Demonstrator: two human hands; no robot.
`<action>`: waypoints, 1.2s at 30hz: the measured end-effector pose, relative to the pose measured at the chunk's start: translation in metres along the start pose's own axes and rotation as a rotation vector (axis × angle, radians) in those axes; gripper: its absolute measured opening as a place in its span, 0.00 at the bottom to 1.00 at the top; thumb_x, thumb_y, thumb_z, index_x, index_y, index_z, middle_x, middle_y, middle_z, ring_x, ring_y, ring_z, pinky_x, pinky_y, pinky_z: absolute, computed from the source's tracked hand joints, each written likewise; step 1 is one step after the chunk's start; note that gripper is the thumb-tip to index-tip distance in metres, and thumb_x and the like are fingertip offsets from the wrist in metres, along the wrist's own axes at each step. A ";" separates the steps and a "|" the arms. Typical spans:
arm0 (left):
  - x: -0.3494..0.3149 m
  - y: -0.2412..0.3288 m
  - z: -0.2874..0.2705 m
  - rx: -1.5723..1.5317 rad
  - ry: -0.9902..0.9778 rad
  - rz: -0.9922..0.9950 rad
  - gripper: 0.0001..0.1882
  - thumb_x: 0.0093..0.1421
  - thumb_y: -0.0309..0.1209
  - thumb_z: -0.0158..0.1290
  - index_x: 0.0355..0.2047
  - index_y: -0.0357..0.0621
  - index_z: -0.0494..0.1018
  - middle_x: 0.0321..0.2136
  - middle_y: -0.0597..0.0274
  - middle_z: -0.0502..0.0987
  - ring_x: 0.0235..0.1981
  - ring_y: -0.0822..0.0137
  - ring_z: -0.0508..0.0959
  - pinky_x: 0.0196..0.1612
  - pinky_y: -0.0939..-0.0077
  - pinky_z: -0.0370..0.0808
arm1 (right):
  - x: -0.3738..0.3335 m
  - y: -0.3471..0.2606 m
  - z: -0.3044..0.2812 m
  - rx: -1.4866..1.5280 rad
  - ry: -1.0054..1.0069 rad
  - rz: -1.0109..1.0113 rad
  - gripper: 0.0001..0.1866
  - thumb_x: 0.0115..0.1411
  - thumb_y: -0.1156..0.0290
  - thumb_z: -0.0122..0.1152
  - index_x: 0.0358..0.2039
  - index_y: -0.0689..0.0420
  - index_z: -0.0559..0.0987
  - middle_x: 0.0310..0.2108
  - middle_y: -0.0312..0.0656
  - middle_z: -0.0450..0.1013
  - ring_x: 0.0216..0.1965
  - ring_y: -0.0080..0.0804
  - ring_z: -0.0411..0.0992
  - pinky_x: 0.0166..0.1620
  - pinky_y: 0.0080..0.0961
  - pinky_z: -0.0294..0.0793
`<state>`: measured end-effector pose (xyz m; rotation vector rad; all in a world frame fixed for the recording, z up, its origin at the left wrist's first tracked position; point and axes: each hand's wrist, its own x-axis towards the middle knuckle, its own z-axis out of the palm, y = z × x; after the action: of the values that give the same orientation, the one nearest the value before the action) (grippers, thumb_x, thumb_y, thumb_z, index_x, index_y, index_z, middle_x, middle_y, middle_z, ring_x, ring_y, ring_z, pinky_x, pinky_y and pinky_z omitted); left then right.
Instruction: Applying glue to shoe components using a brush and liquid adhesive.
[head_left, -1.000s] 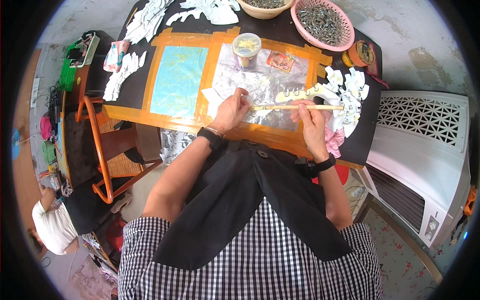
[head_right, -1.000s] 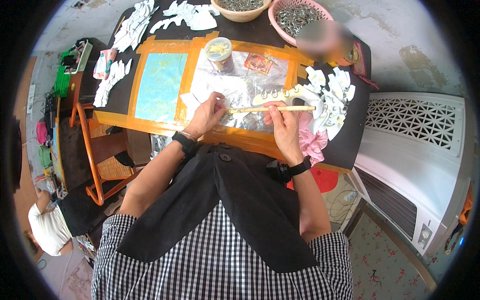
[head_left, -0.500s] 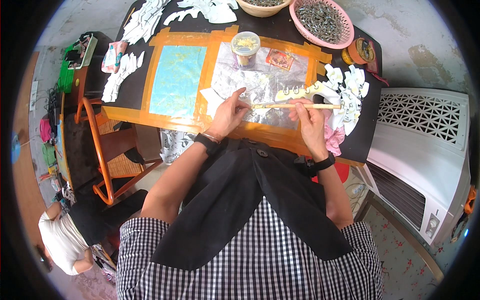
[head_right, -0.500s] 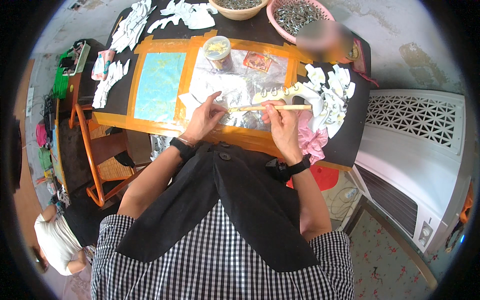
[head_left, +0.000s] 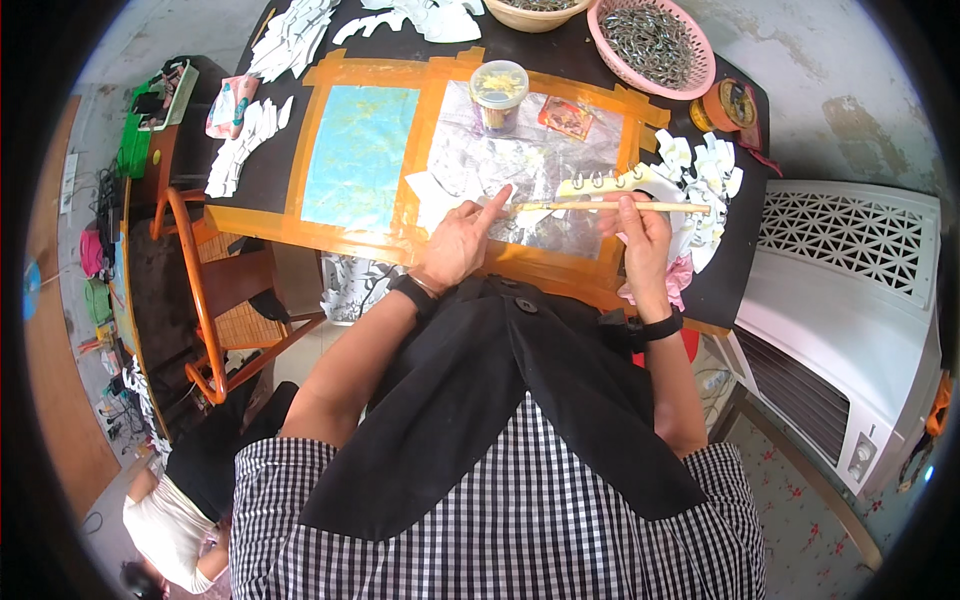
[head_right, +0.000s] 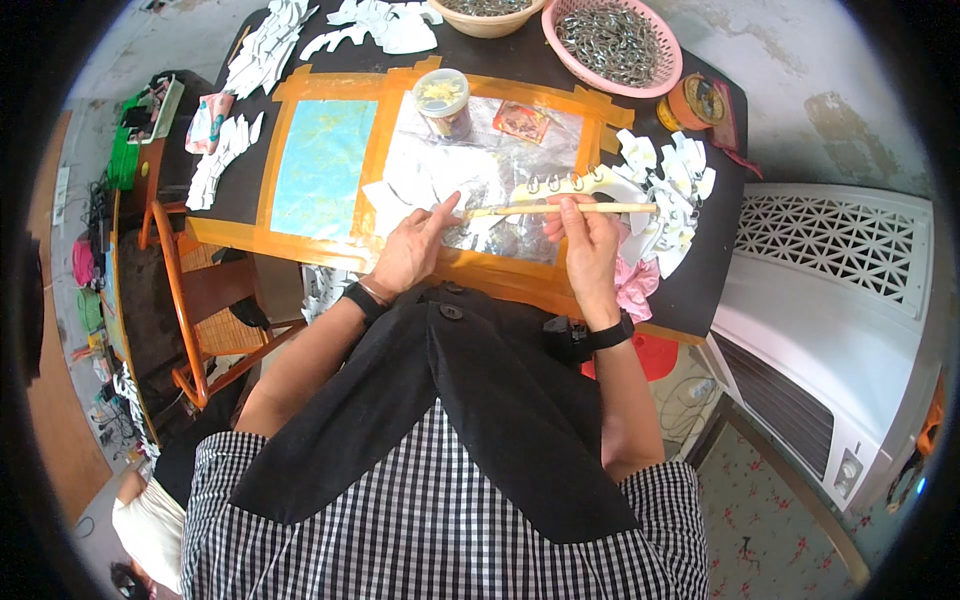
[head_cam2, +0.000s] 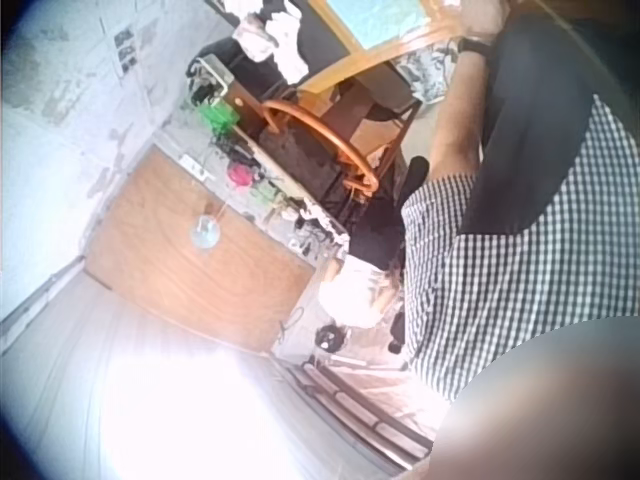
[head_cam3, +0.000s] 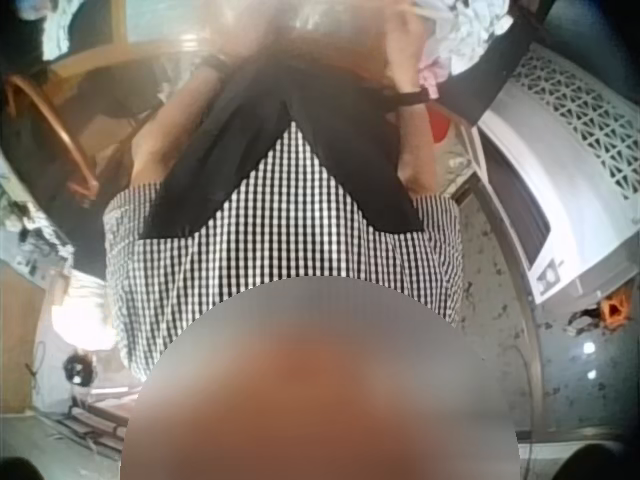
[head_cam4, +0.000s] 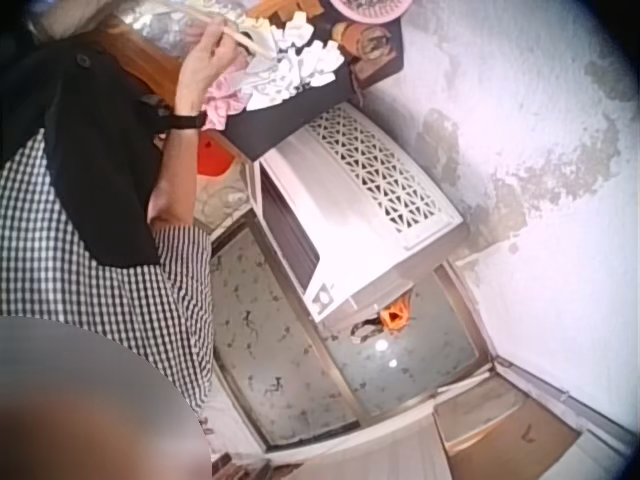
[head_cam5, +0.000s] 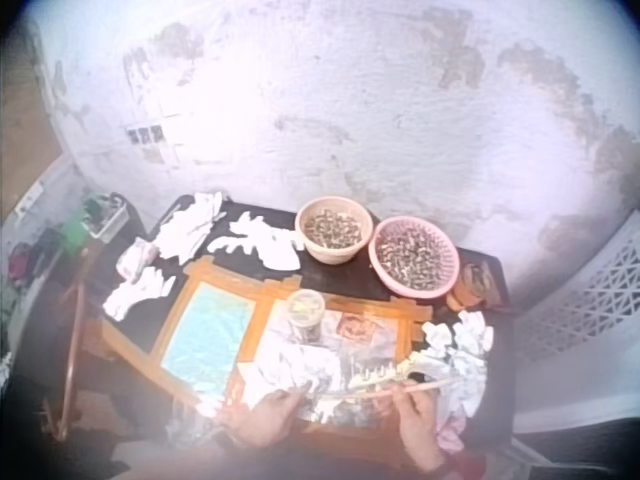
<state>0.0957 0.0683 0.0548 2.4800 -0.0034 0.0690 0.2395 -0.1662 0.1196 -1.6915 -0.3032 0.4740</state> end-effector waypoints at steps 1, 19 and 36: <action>-0.001 -0.002 0.002 0.040 -0.011 0.017 0.44 0.52 0.17 0.50 0.71 0.42 0.51 0.46 0.63 0.81 0.43 0.55 0.75 0.51 0.65 0.74 | 0.001 -0.002 -0.003 0.013 0.019 0.003 0.16 0.73 0.66 0.49 0.41 0.66 0.80 0.30 0.40 0.77 0.28 0.21 0.74 0.34 0.19 0.74; -0.003 0.025 -0.002 0.517 -0.158 0.140 0.40 0.59 0.30 0.48 0.71 0.34 0.48 0.47 0.52 0.78 0.46 0.58 0.73 0.50 0.64 0.70 | 0.071 0.078 -0.035 0.883 0.243 0.297 0.21 0.69 0.63 0.57 0.53 0.69 0.71 0.45 0.49 0.74 0.49 0.36 0.74 0.56 0.29 0.76; -0.016 0.018 0.011 0.389 -0.166 0.121 0.38 0.62 0.31 0.45 0.71 0.38 0.47 0.65 0.43 0.63 0.52 0.52 0.75 0.51 0.62 0.75 | 0.062 0.076 -0.033 0.749 -0.001 0.699 0.24 0.71 0.56 0.53 0.52 0.67 0.73 0.46 0.49 0.74 0.47 0.37 0.75 0.50 0.29 0.78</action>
<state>0.0802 0.0474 0.0561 2.8653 -0.2310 -0.0945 0.3049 -0.1805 0.0406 -1.0136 0.4502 0.9603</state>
